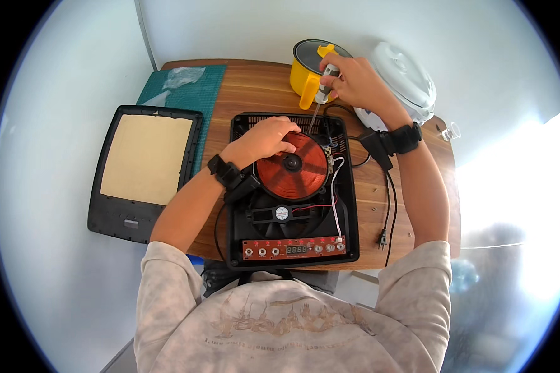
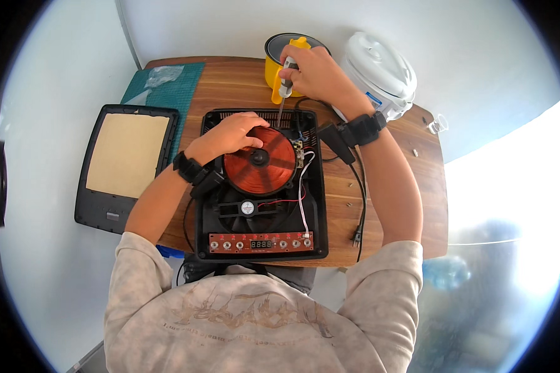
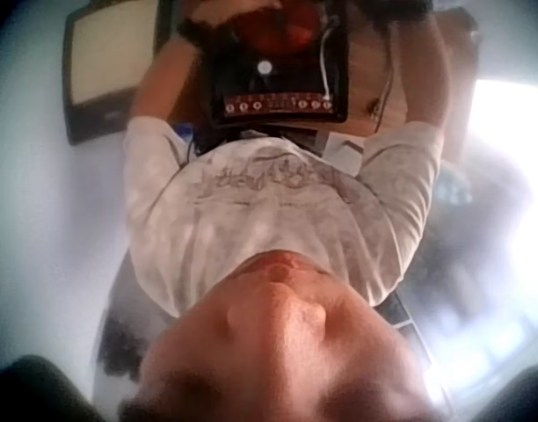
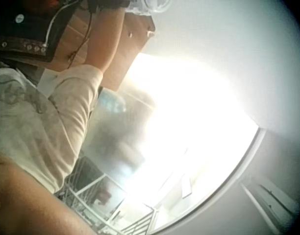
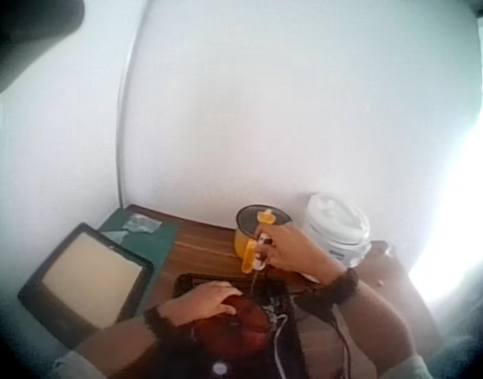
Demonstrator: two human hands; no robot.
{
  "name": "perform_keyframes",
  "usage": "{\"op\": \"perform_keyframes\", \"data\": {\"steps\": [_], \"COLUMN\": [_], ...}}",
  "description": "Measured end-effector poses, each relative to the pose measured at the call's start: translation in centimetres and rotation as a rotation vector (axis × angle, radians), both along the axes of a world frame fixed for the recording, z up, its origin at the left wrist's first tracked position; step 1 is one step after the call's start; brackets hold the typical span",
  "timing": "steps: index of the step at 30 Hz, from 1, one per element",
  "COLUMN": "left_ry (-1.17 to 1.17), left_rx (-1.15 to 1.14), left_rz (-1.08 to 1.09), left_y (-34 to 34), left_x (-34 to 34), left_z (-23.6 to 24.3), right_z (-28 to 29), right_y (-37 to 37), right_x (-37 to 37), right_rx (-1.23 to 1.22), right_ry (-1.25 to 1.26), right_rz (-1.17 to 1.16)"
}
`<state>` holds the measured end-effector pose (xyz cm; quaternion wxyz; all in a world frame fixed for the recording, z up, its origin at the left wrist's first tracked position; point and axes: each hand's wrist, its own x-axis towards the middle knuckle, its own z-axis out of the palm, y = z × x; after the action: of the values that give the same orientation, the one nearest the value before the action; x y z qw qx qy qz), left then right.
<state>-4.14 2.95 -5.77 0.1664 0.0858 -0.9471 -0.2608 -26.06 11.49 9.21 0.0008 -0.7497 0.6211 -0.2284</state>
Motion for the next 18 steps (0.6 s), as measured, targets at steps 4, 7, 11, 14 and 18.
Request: {"op": "perform_keyframes", "data": {"steps": [4, 7, 11, 14, 18], "left_ry": [-0.02, -0.044, -0.062, -0.069, -0.083], "left_rx": [0.075, 0.062, 0.106, 0.095, 0.124], "left_rz": [-0.006, -0.01, 0.004, 0.005, 0.014], "left_y": [1.0, 0.9, 1.1, 1.1, 1.2], "left_x": [0.1, 0.3, 0.4, 0.5, 0.5], "left_z": [0.5, 0.5, 0.6, 0.5, 0.9], "right_z": [0.1, 0.4, 0.5, 0.9, 0.8], "right_y": [-0.2, -0.6, -0.7, -0.2, 0.2], "right_x": [-0.3, -0.5, -1.0, -0.7, 0.4], "right_rx": [0.019, 0.038, 0.045, 0.054, 0.074], "right_ry": [0.003, 0.038, 0.082, 0.055, 0.047], "right_rz": [-0.029, -0.032, -0.043, -0.081, -0.189]}}
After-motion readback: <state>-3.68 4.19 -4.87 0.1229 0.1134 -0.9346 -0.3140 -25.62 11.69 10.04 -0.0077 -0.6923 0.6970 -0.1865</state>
